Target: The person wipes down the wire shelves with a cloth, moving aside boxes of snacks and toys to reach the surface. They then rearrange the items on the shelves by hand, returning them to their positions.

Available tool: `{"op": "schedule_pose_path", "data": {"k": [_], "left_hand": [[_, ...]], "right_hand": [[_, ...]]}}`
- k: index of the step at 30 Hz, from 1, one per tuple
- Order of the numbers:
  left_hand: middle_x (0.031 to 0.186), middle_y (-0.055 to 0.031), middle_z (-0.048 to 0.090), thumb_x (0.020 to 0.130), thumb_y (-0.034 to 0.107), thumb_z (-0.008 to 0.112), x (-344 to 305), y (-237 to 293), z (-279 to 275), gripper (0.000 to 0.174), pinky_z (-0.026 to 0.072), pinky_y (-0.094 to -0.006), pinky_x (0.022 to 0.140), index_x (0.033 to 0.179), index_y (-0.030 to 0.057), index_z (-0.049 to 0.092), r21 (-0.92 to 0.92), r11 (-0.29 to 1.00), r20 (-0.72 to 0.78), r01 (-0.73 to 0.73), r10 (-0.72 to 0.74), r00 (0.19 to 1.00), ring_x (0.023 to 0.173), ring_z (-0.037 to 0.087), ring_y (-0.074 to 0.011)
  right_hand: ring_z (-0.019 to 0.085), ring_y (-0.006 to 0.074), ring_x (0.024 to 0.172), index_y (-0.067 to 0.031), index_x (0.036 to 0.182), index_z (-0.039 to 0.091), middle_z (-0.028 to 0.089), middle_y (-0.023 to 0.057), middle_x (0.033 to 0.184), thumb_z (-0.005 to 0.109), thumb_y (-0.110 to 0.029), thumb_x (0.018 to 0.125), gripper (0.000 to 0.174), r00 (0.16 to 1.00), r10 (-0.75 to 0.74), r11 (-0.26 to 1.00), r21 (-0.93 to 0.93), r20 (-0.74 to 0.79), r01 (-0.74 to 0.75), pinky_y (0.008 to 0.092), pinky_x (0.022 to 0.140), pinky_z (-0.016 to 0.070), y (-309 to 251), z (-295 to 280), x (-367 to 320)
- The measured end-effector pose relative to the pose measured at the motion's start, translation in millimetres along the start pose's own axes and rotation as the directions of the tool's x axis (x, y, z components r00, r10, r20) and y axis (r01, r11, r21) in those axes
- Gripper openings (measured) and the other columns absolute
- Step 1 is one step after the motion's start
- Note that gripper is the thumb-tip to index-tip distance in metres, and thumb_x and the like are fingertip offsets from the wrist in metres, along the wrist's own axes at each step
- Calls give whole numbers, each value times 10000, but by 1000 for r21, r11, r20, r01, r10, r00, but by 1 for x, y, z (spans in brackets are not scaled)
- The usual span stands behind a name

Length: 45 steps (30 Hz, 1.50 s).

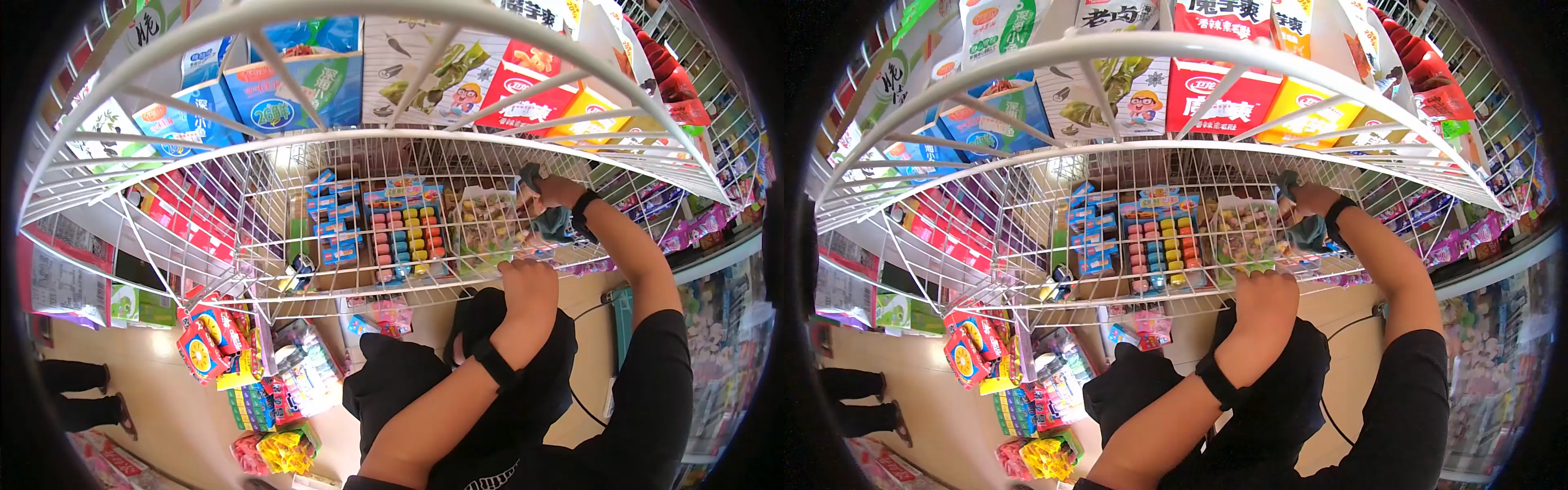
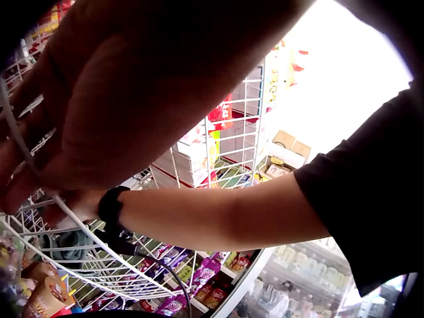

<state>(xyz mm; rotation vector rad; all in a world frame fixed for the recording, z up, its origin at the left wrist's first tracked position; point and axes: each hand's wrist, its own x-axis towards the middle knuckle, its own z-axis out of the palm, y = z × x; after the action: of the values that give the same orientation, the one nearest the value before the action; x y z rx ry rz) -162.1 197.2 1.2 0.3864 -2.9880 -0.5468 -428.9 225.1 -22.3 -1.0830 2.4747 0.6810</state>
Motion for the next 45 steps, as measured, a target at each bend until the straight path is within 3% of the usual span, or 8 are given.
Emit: {"op": "schedule_pose_path", "data": {"k": [5,12,15,17,25,29,36,45], "left_hand": [[753,-63,649,750,109,593,-2,-3,2,77,466,-367,745,774,102,665,-40,999,-118,-19,14,993,761,635,-208],[768,-66,647,762,108,588,0,-4,2,90,470,-380,752,814,93,660,-48,998,-101,-50,45,994,778,637,-214],[770,-67,646,768,106,583,1,-6,2,100,466,-387,771,833,91,657,-71,996,-97,-59,52,994,780,636,-215],[768,-62,645,768,106,582,-4,-5,0,102,459,-395,772,835,98,659,-41,998,-102,-52,48,994,777,635,-215],[760,-16,636,771,126,566,-1,-2,7,103,414,-352,686,768,136,668,10,999,-98,-43,43,994,742,611,-179],[751,-17,634,772,128,565,0,-2,10,104,414,-352,673,764,136,668,25,999,-130,-46,49,990,735,609,-177],[740,-26,633,771,127,571,1,1,8,96,420,-348,672,763,131,667,74,997,-159,-19,30,987,721,609,-181],[731,-24,643,757,120,580,2,-7,5,93,426,-344,655,741,137,670,-30,998,-106,-59,56,993,711,626,-180]], "right_hand": [[620,343,955,-43,1104,588,638,210,1009,685,-306,683,505,994,4,996,-88,-113,-14,432,762,510,2,15,35],[605,340,952,-73,1120,555,624,190,1043,545,-257,778,389,962,-59,998,5,268,60,441,776,460,25,-8,-6],[610,296,915,-67,1083,573,634,172,1015,566,-296,768,389,935,-139,967,249,326,57,422,760,457,33,-22,-17],[600,255,913,-76,1090,584,635,157,1030,582,-319,754,415,970,42,876,458,237,-150,403,778,449,41,-11,-6],[586,302,1050,-149,1218,554,581,149,1199,509,-362,790,480,918,108,991,29,383,-129,378,835,474,19,1,12],[571,350,1048,-38,1237,488,587,217,1142,462,-391,834,537,974,22,999,21,226,-28,427,876,449,24,18,10],[598,364,999,-62,1198,561,618,218,1088,547,-369,792,509,995,78,951,294,60,-92,419,859,469,18,20,21],[564,396,1045,-89,1228,502,587,254,1114,437,-398,845,496,999,40,975,217,-10,-37,463,895,445,37,22,24]]}}
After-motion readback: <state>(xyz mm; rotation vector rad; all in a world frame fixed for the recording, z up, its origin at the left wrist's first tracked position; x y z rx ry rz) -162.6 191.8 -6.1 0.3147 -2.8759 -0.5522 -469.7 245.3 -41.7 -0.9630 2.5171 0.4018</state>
